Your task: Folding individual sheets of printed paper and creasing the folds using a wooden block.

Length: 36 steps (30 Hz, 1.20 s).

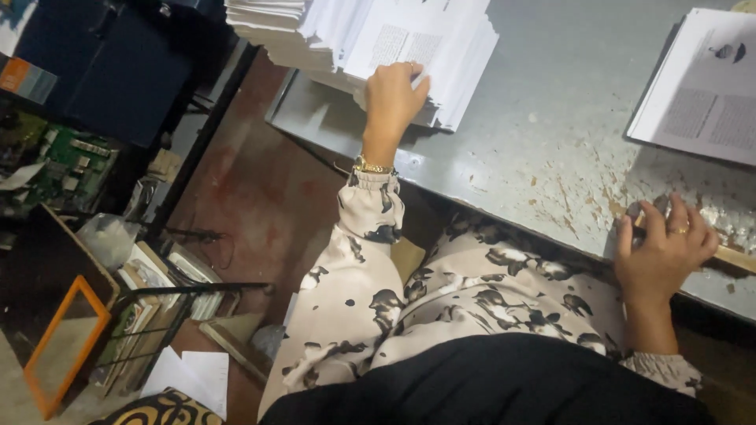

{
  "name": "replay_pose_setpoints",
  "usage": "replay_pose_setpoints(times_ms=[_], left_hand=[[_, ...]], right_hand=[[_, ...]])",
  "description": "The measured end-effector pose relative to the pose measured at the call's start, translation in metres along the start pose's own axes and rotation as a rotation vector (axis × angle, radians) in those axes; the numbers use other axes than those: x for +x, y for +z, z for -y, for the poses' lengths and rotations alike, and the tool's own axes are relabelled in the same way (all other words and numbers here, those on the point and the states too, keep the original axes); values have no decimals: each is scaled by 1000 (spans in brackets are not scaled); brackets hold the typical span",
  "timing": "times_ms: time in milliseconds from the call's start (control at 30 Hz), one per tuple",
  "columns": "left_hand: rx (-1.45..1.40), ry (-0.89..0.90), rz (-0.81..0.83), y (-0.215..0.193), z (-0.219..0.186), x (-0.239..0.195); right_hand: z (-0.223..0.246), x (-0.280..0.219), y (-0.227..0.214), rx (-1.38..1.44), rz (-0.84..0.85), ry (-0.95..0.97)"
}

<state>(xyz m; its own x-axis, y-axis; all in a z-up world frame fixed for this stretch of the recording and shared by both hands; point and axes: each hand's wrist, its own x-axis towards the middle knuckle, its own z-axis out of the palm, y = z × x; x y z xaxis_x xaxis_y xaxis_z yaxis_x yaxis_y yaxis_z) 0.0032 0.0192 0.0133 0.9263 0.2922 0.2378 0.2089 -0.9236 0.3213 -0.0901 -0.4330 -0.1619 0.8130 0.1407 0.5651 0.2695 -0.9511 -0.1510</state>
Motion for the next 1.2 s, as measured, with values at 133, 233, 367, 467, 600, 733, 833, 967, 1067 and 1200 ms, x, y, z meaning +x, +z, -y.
replay_pose_setpoints(times_ms=[133, 233, 367, 467, 600, 733, 833, 967, 1067, 1200], left_hand=[[124, 91, -57, 14, 8, 3], [96, 146, -35, 16, 11, 5], [147, 107, -5, 20, 11, 6], [155, 101, -13, 23, 12, 7], [113, 30, 6, 17, 5, 5], [42, -28, 22, 9, 1, 4], [60, 19, 27, 8, -1, 2], [71, 28, -196, 10, 1, 2], [9, 64, -508, 6, 6, -9], [-479, 131, -810, -27, -9, -65]], right_hand=[[3, 1, -6, 23, -39, -30], [4, 1, -8, 36, 13, 12], [1, -1, -6, 3, -31, -28], [1, -2, -4, 10, -24, -17], [-3, -4, 1, 0, 11, -5], [0, -2, -3, 18, 19, 3], [0, -2, -4, 38, 20, 10], [-1, -3, -2, 23, 17, 9], [1, -3, -8, 24, 15, -7], [2, -2, -12, 143, 29, 12]])
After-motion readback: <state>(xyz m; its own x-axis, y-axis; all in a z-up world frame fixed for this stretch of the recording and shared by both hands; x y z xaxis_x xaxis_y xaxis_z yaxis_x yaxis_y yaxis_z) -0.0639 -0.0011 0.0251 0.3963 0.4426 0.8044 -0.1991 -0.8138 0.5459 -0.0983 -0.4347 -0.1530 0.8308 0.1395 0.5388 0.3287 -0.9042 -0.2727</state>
